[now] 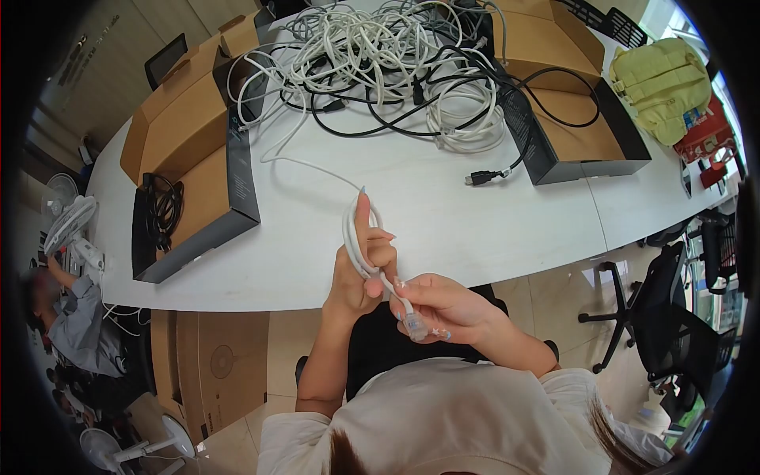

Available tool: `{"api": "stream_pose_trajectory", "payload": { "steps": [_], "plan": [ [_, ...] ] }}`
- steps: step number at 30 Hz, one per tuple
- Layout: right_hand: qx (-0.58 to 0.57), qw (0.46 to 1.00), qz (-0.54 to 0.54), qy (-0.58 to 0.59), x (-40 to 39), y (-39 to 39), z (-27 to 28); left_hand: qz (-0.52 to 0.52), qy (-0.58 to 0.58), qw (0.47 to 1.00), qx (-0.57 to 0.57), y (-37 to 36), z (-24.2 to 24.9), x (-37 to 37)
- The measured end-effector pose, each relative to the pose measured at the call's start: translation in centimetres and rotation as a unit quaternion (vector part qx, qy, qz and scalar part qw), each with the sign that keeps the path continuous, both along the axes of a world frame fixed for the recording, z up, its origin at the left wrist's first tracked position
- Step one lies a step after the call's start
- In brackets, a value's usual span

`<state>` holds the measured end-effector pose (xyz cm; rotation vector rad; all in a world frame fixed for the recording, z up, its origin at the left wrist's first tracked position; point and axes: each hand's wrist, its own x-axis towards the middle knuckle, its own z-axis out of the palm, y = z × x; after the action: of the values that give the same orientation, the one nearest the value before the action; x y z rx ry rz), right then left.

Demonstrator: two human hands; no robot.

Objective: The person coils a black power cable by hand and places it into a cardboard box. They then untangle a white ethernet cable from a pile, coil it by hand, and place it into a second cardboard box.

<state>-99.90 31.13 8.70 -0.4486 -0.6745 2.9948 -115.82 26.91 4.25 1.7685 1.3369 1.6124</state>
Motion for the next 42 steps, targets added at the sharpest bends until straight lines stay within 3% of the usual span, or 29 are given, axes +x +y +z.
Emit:
{"api": "stream_pose_trajectory", "payload": {
  "steps": [6,10,13,14,18,21,24,26,29,32,36,39,42],
  "plan": [
    [0.056,0.997,0.002,0.055,0.0,0.8,-0.5,-0.023,-0.043,0.998,0.034,-0.8,-1.0,0.4],
    [0.223,0.968,-0.08,0.082,0.6,1.6,2.0,-0.012,-0.104,0.994,-0.031,-2.6,-1.0,0.7],
    [0.4,0.905,-0.139,0.035,0.4,1.0,3.3,-0.019,-0.206,0.978,-0.009,-3.1,-0.5,1.0],
    [0.41,0.899,-0.151,0.015,0.4,1.2,3.3,-0.03,-0.262,0.965,0.007,-3.2,0.0,0.9],
    [0.629,0.735,-0.245,-0.068,-1.2,4.0,1.3,-0.089,-0.367,0.925,0.052,-4.2,1.0,-0.1],
    [0.613,0.768,-0.168,-0.077,-2.6,4.4,-0.8,-0.166,-0.404,0.898,0.042,-5.1,1.1,-0.3],
    [0.43,0.899,-0.053,-0.063,-4.3,4.4,-1.1,-0.256,-0.438,0.862,-0.003,-6.1,1.0,-0.1],
    [0.324,0.943,-0.031,-0.07,-5.2,3.6,1.0,-0.274,-0.415,0.862,-0.1,-7.2,2.2,0.3],
    [0.38,0.922,-0.029,-0.069,-6.1,4.3,1.7,-0.291,-0.398,0.853,-0.17,-7.9,2.4,0.7],
    [0.354,0.93,-0.072,-0.07,-6.8,4.2,2.7,-0.279,-0.356,0.864,-0.222,-8.0,1.2,0.6],
    [0.301,0.944,-0.133,-0.018,-7.1,3.2,3.4,-0.185,-0.312,0.891,-0.271,-7.5,2.0,0.6],
    [0.276,0.942,-0.188,0.015,-6.9,2.0,4.1,-0.049,-0.186,0.931,-0.311,-7.3,4.4,1.2],
    [0.233,0.944,-0.227,0.047,-6.3,1.7,5.2,0.01,-0.09,0.953,-0.29,-7.3,4.9,1.2]
  ]
}}
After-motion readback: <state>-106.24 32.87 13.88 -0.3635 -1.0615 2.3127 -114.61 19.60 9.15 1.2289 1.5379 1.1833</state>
